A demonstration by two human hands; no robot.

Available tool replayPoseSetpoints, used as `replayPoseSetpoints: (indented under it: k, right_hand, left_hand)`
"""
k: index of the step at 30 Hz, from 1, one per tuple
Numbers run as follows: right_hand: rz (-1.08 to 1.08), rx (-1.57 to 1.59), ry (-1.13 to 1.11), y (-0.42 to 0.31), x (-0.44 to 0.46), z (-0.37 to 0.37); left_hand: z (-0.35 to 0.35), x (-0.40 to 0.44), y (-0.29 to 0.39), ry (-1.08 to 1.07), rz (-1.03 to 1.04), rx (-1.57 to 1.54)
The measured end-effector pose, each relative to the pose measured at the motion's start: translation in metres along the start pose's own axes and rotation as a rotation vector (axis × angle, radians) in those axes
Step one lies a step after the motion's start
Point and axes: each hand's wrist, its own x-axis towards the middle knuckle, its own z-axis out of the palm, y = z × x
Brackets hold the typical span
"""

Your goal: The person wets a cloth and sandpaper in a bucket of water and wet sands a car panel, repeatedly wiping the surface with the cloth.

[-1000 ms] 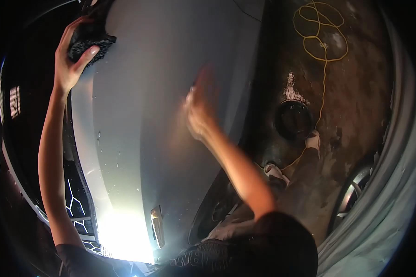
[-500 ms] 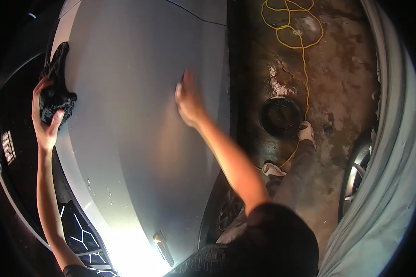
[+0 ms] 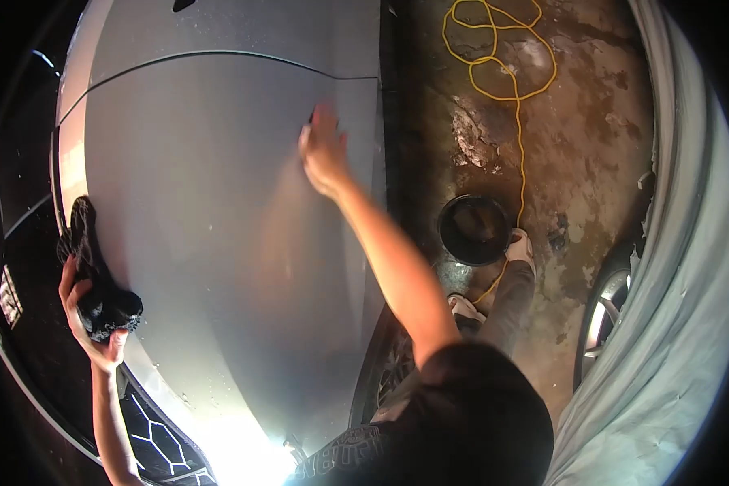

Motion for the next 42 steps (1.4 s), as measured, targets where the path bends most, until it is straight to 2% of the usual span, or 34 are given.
replayPoseSetpoints:
  k: [1, 3, 5, 6, 7, 8, 10, 11, 14, 17, 19, 21, 22, 23, 25, 28, 29, 32, 33, 36, 38, 39, 40, 42]
  right_hand:
    - [-0.003, -0.045, 0.042, 0.002, 0.065, -0.025]
    - [-0.041, 0.039, 0.047, 0.004, 0.024, 0.003]
    - [-0.076, -0.097, -0.009, -0.024, -0.088, 0.031]
    - [-0.024, -0.178, -0.15, -0.03, -0.151, 0.047]
    - [-0.06, -0.231, -0.254, -0.022, -0.216, 0.069]
    - [-0.129, -0.166, -0.259, -0.044, -0.244, 0.069]
    - [-0.013, -0.263, -0.396, -0.033, -0.218, 0.065]
    - [0.033, -0.282, -0.312, -0.047, -0.149, 0.04]
    - [-0.082, -0.071, 0.016, -0.018, 0.054, -0.021]
    - [-0.159, -0.029, 0.111, -0.007, 0.034, -0.002]
    - [-0.054, -0.126, -0.029, -0.03, -0.103, 0.033]
    - [-0.081, -0.222, -0.245, -0.024, -0.247, 0.077]
    - [-0.161, -0.219, -0.257, -0.018, -0.297, 0.096]
    - [-0.17, -0.179, -0.317, -0.02, -0.3, 0.09]
    - [0.059, -0.348, -0.448, -0.043, -0.197, 0.058]
    - [-0.128, 0.186, 0.004, -0.014, 0.005, 0.005]
    - [-0.159, -0.037, 0.066, -0.018, 0.053, -0.019]
    - [-0.172, -0.01, 0.099, -0.014, 0.005, 0.009]
    - [-0.15, -0.113, 0.101, -0.019, -0.068, 0.036]
    - [-0.195, -0.192, -0.146, -0.005, -0.291, 0.1]
    - [-0.275, -0.206, -0.236, -0.003, -0.337, 0.11]
    - [-0.259, -0.271, -0.294, -0.03, -0.287, 0.088]
    - [-0.149, -0.306, -0.278, -0.054, -0.216, 0.065]
    - [-0.306, -0.124, 0.149, -0.063, -0.08, 0.052]
  left_hand:
    - [0.001, 0.001, -0.001, 0.009, 0.003, -0.005]
    - [-0.001, 0.002, -0.003, 0.007, 0.001, -0.003]
    - [-0.005, 0.003, -0.002, -0.019, 0.016, 0.002]
    - [-0.006, 0.004, -0.003, -0.052, 0.036, 0.026]
    - [-0.005, 0.001, -0.003, -0.051, 0.028, 0.013]
    - [-0.009, 0.002, -0.004, -0.063, 0.025, 0.017]
    - [-0.008, 0.0, -0.008, -0.071, 0.032, 0.029]
    - [-0.004, -0.002, -0.009, -0.035, 0.042, -0.003]
    - [-0.007, 0.001, -0.004, -0.06, 0.027, 0.029]
    - [-0.006, 0.003, -0.001, -0.056, 0.008, 0.046]
    - [-0.002, 0.005, 0.0, -0.045, 0.001, 0.04]
    - [-0.006, 0.002, 0.0, -0.055, -0.001, 0.048]
    - [-0.007, 0.002, 0.0, -0.053, -0.004, 0.055]
    - [-0.006, 0.002, -0.002, -0.033, -0.006, 0.043]
    - [-0.004, 0.003, -0.003, -0.017, -0.002, 0.025]
    - [-0.004, 0.004, 0.001, -0.027, 0.013, 0.063]
    - [-0.001, 0.003, 0.002, -0.015, 0.002, 0.059]
    - [-0.001, 0.006, 0.001, 0.0, 0.013, 0.047]
    - [-0.001, 0.006, 0.001, -0.003, 0.025, 0.038]
    - [-0.003, 0.008, 0.002, -0.026, 0.012, 0.029]
    - [0.0, 0.009, 0.0, 0.024, 0.008, -0.012]
    - [-0.001, 0.01, 0.001, 0.018, 0.013, -0.021]
    - [-0.002, 0.009, 0.002, 0.007, 0.015, -0.031]
    - [-0.002, 0.011, 0.004, 0.023, 0.045, 0.02]
